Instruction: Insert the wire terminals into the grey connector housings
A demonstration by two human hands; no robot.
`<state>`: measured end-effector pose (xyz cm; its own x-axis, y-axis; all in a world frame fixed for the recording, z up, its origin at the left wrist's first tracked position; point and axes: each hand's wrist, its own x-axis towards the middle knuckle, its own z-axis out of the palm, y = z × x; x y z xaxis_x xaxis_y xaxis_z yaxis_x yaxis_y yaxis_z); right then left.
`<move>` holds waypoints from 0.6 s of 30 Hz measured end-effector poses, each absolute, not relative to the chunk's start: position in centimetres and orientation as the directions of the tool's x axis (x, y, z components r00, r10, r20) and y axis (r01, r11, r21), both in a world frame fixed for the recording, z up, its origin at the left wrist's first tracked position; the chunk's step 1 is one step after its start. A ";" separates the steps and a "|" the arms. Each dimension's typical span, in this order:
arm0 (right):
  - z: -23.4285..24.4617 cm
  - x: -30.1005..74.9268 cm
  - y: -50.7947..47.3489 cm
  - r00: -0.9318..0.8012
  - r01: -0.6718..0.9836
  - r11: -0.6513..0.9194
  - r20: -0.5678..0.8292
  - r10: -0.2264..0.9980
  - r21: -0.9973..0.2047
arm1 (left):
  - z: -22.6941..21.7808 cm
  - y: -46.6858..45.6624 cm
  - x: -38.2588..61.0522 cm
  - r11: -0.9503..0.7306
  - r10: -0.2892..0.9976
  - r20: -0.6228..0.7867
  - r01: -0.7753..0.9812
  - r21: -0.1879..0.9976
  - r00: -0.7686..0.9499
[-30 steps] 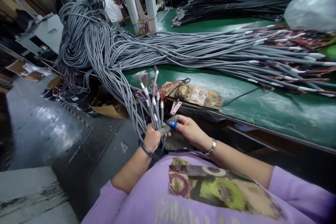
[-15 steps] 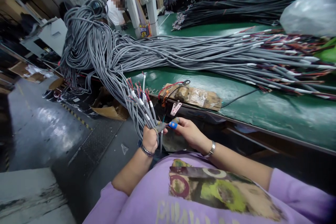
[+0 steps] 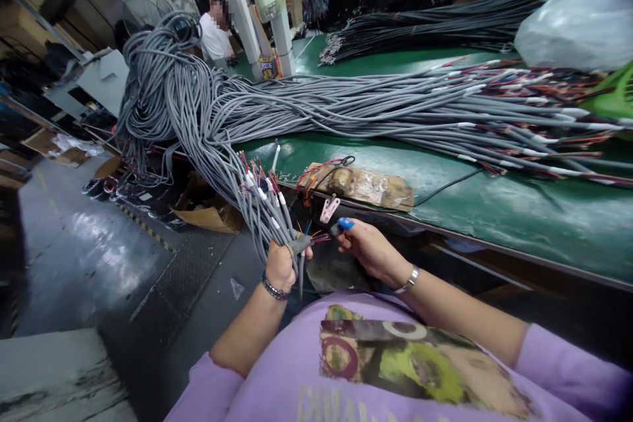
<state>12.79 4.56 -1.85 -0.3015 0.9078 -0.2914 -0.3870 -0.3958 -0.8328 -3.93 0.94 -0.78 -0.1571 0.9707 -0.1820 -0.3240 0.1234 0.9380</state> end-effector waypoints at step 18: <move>-1.5 11.1 8.1 -0.461 -0.604 -0.514 -0.259 0.849 -0.609 | -0.6 3.4 -3.8 0.321 0.941 -0.264 -0.313 0.894 0.211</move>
